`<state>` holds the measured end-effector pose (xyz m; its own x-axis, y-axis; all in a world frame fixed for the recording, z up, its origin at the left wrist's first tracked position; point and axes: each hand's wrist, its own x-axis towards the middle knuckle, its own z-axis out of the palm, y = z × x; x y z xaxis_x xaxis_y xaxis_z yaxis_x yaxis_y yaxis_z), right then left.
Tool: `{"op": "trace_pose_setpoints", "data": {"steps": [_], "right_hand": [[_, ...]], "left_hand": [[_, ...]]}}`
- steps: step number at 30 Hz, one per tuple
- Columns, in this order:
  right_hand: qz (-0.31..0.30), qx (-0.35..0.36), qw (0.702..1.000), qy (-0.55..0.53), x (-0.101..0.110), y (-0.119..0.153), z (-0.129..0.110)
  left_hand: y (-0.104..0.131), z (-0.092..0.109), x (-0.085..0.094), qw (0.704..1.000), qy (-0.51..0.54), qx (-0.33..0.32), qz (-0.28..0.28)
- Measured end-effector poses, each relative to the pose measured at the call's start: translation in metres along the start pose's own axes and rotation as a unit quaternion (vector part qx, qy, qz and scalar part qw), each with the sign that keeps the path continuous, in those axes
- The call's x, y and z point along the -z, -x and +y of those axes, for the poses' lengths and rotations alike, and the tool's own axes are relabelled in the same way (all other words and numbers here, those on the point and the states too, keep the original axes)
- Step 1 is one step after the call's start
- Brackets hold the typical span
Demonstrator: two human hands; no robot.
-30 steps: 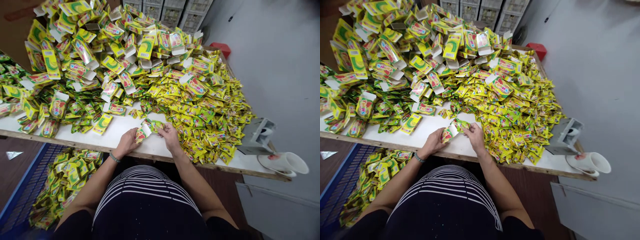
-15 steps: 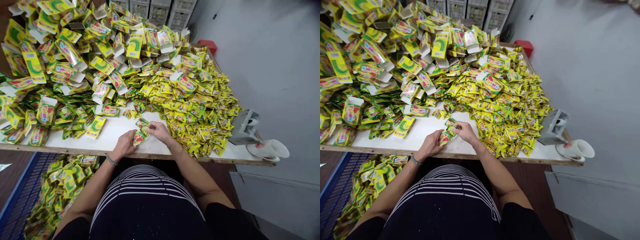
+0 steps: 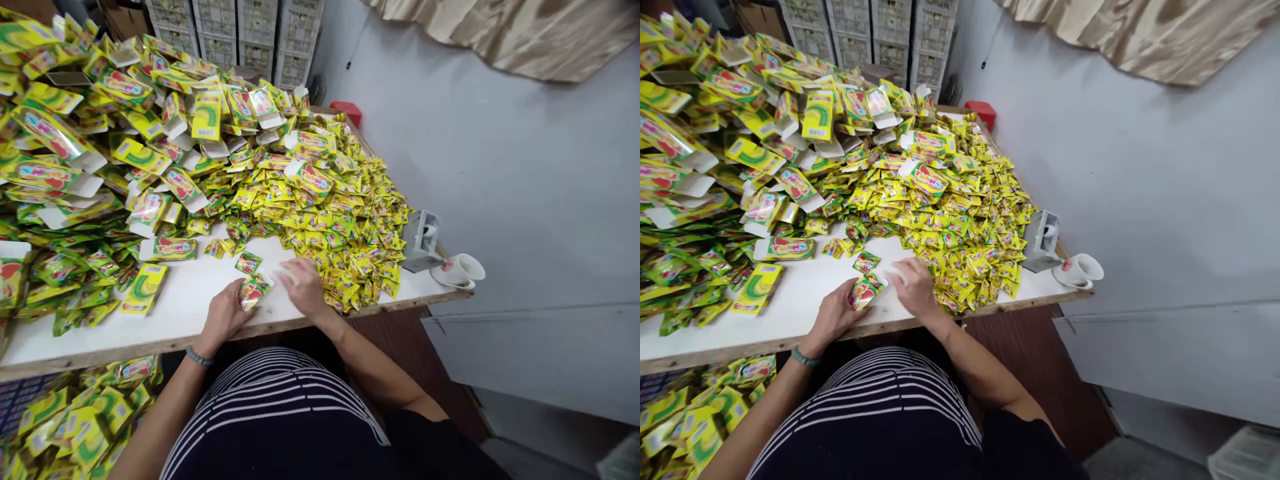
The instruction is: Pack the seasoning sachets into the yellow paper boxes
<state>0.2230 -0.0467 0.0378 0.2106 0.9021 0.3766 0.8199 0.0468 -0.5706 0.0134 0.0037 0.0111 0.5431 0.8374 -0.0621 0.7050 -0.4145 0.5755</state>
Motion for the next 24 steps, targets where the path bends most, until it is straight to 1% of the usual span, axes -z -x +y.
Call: {"op": "trace_pose_setpoints", "data": {"steps": [2, 5, 6, 7, 8, 10, 11, 12, 13, 14, 16, 17, 18, 19, 21, 24], "right_hand": [[0.052, -0.003, 0.995, 0.086, 0.024, -0.012, 0.018], [0.024, 0.008, 0.98, 0.197, 0.049, -0.036, 0.049], [0.007, 0.024, 0.978, 0.208, 0.053, -0.042, 0.057], [0.004, 0.039, 0.978, 0.206, 0.055, -0.046, 0.061], [0.017, 0.053, 0.98, 0.192, 0.055, -0.048, 0.063], [0.076, 0.057, 0.986, 0.135, 0.05, -0.046, 0.058], [0.106, 0.041, 0.989, 0.094, 0.045, -0.042, 0.053], [0.118, 0.016, 0.992, 0.044, 0.039, -0.037, 0.045], [0.107, -0.015, 0.994, -0.012, 0.031, -0.032, 0.037], [0.072, -0.045, 0.994, -0.071, 0.022, -0.027, 0.029], [-0.05, -0.077, 0.979, -0.183, 0.002, -0.018, 0.015], [-0.095, -0.084, 0.969, -0.211, -0.008, -0.014, 0.011], [-0.121, -0.084, 0.964, -0.221, -0.017, -0.012, 0.008], [-0.137, -0.081, 0.963, -0.216, -0.024, -0.011, 0.006], [-0.143, -0.059, 0.972, -0.178, -0.032, -0.01, 0.006], [-0.135, 0.0, 0.985, -0.111, -0.031, -0.01, 0.004]], "left_hand": [[0.001, 0.0, -0.001, 1.0, -0.012, 0.005, -0.005], [0.005, 0.0, 0.001, 1.0, -0.02, 0.021, 0.0], [0.006, 0.001, 0.001, 0.999, -0.02, 0.03, 0.0], [0.008, 0.001, 0.002, 0.999, -0.019, 0.04, -0.001], [0.01, 0.001, 0.003, 0.999, -0.017, 0.049, -0.003], [0.013, 0.001, 0.005, 0.998, -0.014, 0.062, -0.004], [0.015, 0.0, 0.006, 0.998, -0.013, 0.066, -0.004], [0.016, -0.001, 0.006, 0.998, -0.013, 0.067, -0.002], [0.018, -0.002, 0.006, 0.998, -0.012, 0.066, 0.0], [0.018, -0.004, 0.005, 0.998, -0.012, 0.063, 0.002], [0.019, -0.005, 0.005, 0.999, -0.009, 0.053, 0.005], [0.02, -0.005, 0.004, 0.999, -0.006, 0.049, 0.005], [0.02, -0.006, 0.004, 0.999, -0.002, 0.044, 0.003], [0.021, -0.005, 0.004, 0.999, 0.002, 0.039, 0.0], [0.021, -0.005, 0.005, 1.0, 0.009, 0.025, -0.008], [0.021, -0.006, 0.005, 1.0, 0.017, 0.01, -0.012]]}}
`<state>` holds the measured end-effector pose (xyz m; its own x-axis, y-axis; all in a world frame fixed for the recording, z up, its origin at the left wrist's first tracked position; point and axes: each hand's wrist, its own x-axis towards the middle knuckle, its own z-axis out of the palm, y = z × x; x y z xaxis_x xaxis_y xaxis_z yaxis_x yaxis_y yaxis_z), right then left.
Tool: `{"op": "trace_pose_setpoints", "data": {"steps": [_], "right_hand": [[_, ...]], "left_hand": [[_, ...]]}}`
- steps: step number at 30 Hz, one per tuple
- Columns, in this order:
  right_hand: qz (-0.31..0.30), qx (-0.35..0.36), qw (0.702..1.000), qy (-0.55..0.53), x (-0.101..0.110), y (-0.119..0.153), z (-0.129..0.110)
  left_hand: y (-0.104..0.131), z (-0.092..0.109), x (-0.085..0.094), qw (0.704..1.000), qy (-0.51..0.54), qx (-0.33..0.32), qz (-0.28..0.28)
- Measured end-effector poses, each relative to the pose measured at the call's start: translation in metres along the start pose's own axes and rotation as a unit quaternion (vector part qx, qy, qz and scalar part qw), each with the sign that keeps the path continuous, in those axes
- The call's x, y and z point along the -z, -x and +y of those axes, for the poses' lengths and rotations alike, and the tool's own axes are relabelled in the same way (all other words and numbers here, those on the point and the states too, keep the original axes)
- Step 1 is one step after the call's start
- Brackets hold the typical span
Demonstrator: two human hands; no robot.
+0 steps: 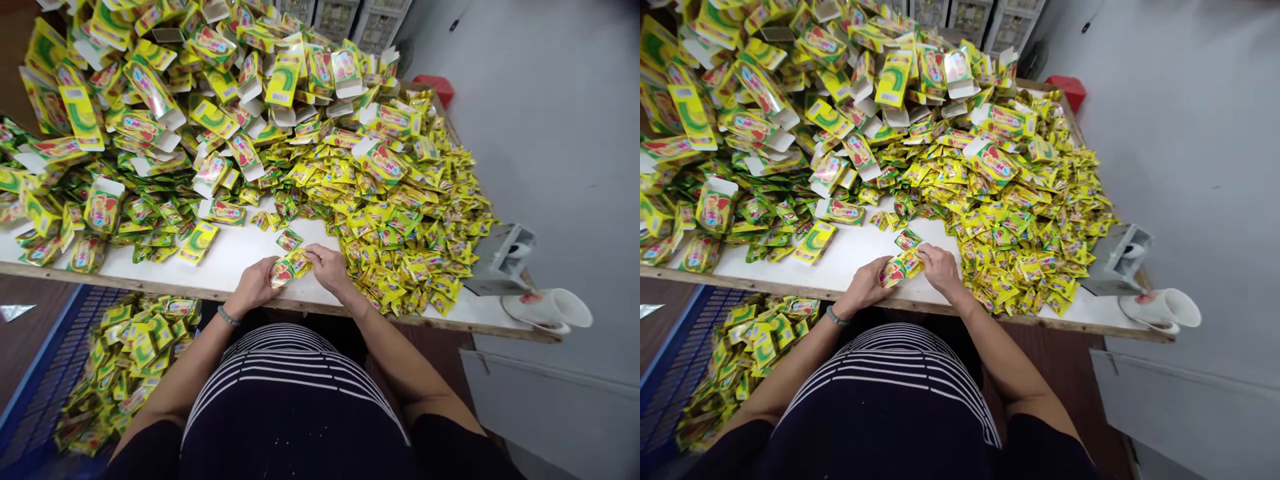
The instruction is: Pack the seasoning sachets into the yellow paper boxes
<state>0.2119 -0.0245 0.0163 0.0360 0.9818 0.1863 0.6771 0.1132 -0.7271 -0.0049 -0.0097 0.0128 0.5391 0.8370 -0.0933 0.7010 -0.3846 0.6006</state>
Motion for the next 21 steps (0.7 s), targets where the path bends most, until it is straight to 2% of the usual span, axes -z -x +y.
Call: {"op": "trace_pose_setpoints", "data": {"steps": [4, 11, 17, 21], "right_hand": [[-0.023, 0.035, 0.999, 0.0, 0.005, 0.004, -0.009], [-0.036, 0.021, 0.999, -0.026, 0.001, -0.005, -0.011], [-0.056, 0.037, 0.996, -0.062, -0.007, -0.009, -0.02], [-0.007, 0.007, 0.995, -0.101, -0.011, -0.004, -0.026]], "left_hand": [[0.0, -0.001, -0.001, 1.0, -0.003, -0.003, 0.007], [0.0, 0.0, 0.0, 0.999, -0.012, -0.043, 0.001], [0.0, -0.002, 0.0, 1.0, 0.024, 0.009, 0.005], [-0.002, -0.005, -0.004, 0.993, 0.112, 0.026, 0.018]]}}
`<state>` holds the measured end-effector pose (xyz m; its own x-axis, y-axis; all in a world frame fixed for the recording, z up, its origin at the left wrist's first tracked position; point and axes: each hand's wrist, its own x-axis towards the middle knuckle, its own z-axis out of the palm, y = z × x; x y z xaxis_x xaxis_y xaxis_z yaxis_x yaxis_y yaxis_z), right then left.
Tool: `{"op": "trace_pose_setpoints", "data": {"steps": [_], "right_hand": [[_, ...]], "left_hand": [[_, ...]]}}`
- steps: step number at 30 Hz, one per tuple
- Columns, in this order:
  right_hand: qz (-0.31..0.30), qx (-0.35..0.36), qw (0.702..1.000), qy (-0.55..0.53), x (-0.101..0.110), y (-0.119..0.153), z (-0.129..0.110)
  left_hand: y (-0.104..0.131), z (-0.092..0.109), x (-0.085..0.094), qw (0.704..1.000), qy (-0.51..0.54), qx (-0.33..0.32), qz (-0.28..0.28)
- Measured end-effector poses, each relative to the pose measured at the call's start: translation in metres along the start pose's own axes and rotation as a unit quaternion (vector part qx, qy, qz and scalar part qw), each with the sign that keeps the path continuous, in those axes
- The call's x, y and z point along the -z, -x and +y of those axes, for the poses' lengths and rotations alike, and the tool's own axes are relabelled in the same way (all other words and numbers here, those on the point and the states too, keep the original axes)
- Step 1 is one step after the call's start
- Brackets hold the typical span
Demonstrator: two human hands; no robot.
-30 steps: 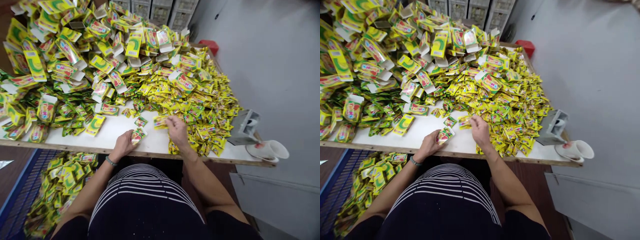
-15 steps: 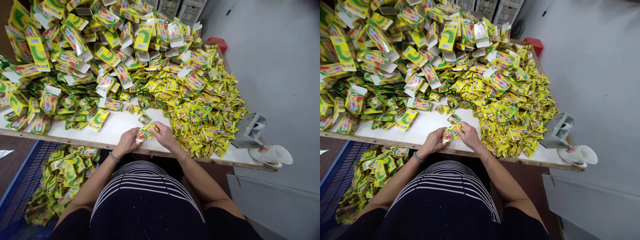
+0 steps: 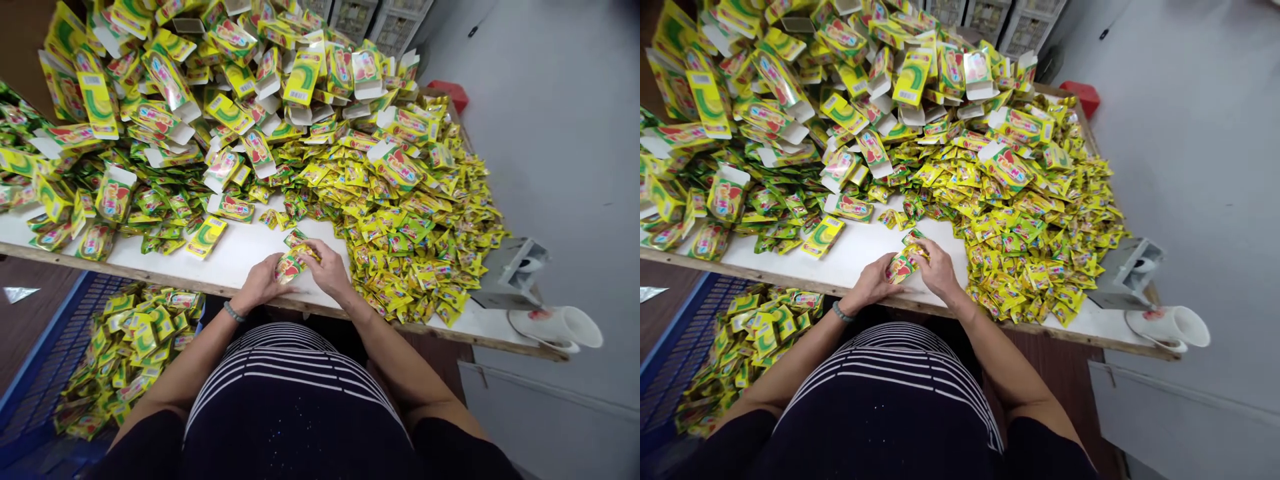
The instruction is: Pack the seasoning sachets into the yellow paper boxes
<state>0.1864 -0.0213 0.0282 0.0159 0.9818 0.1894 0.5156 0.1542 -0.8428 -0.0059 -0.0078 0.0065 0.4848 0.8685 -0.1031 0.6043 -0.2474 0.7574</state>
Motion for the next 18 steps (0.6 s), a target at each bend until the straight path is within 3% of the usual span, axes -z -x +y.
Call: {"op": "trace_pose_setpoints", "data": {"steps": [4, 7, 9, 13, 18], "right_hand": [[0.007, -0.017, 1.0, -0.003, -0.003, -0.008, -0.005], [-0.02, 0.011, 0.999, 0.044, -0.006, -0.017, -0.011], [-0.039, 0.035, 0.996, 0.073, -0.008, -0.021, -0.013], [-0.084, 0.095, 0.986, 0.11, -0.007, -0.021, -0.012], [-0.145, 0.105, 0.971, 0.158, -0.009, -0.011, -0.01]], "left_hand": [[-0.004, -0.003, -0.006, 0.976, 0.217, 0.024, 0.003], [-0.005, -0.002, -0.011, 0.91, 0.413, 0.044, 0.0], [-0.004, -0.001, -0.012, 0.87, 0.49, 0.061, 0.001], [0.003, 0.003, -0.002, 0.839, 0.538, 0.087, -0.003], [0.013, 0.004, 0.014, 0.843, 0.531, 0.071, -0.042]]}}
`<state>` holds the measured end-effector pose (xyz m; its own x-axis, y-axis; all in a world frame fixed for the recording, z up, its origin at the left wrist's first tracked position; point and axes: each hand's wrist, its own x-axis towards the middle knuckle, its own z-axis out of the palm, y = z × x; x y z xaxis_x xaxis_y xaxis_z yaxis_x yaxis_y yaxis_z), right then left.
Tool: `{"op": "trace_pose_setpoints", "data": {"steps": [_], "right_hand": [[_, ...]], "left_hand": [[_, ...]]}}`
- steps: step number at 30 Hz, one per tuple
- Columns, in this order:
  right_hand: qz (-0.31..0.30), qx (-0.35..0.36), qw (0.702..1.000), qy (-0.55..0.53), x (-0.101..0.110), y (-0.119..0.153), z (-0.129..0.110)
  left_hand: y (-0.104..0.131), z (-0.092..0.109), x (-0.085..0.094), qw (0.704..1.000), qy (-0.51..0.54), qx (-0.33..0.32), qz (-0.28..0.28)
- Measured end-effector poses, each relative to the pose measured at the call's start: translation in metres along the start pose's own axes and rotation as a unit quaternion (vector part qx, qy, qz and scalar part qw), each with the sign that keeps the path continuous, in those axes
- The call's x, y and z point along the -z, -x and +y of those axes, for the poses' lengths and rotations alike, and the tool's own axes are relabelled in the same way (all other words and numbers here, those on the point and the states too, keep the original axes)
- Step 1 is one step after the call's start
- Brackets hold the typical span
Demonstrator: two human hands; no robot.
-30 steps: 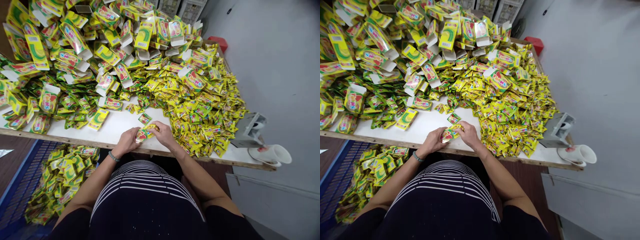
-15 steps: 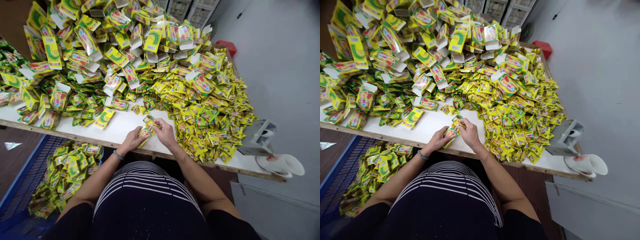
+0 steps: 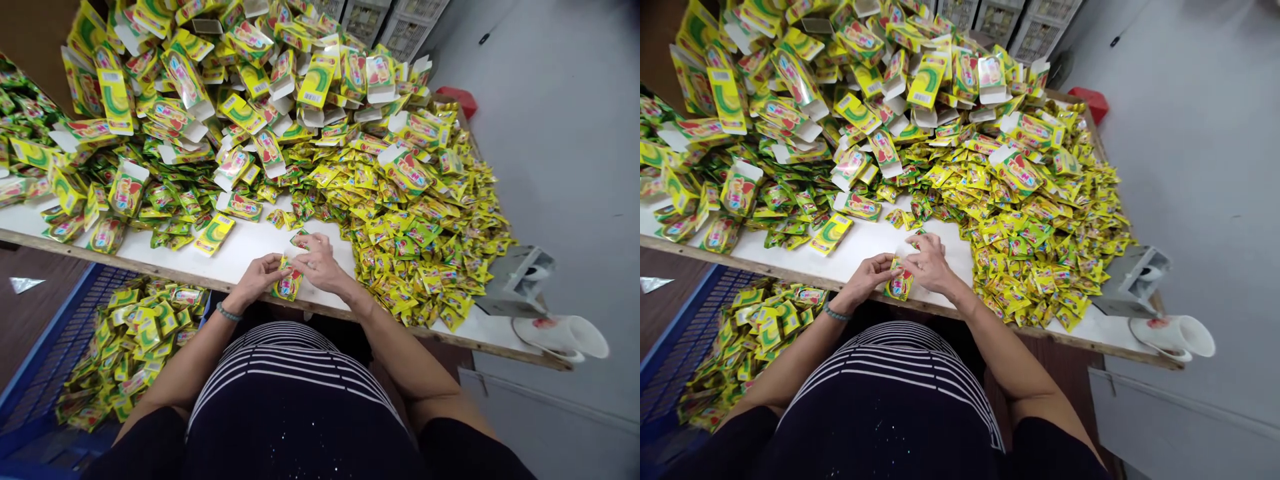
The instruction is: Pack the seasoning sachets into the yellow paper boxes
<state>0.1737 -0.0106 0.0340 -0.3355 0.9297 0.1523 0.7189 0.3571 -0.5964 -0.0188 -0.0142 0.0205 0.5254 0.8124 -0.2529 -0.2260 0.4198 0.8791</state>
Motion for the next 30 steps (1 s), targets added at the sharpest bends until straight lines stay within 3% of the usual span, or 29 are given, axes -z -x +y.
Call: {"op": "trace_pose_setpoints", "data": {"steps": [4, 9, 13, 17, 20, 23, 30], "right_hand": [[-0.067, 0.013, 0.998, -0.004, -0.003, -0.003, -0.003], [0.01, 0.036, 0.998, -0.042, -0.002, -0.009, 0.002], [0.014, -0.011, 0.991, -0.133, -0.015, 0.002, 0.015], [0.086, -0.1, 0.952, -0.274, -0.031, 0.017, 0.021], [0.078, -0.138, 0.923, -0.35, -0.04, 0.022, 0.02], [0.114, -0.158, 0.903, -0.382, -0.045, 0.025, 0.017], [0.121, -0.102, 0.944, -0.289, -0.035, 0.03, 0.022]], "left_hand": [[0.001, 0.0, 0.004, 1.0, -0.014, -0.003, 0.001], [-0.011, -0.015, 0.011, 0.995, -0.054, -0.056, 0.056], [-0.013, -0.022, 0.014, 0.989, -0.122, -0.057, 0.063], [-0.004, -0.021, 0.011, 0.972, -0.204, -0.071, 0.097], [0.001, -0.022, 0.007, 0.958, -0.245, -0.099, 0.11], [0.002, -0.027, 0.007, 0.947, -0.278, -0.116, 0.115], [-0.002, -0.026, 0.006, 0.941, -0.313, -0.113, 0.058]]}}
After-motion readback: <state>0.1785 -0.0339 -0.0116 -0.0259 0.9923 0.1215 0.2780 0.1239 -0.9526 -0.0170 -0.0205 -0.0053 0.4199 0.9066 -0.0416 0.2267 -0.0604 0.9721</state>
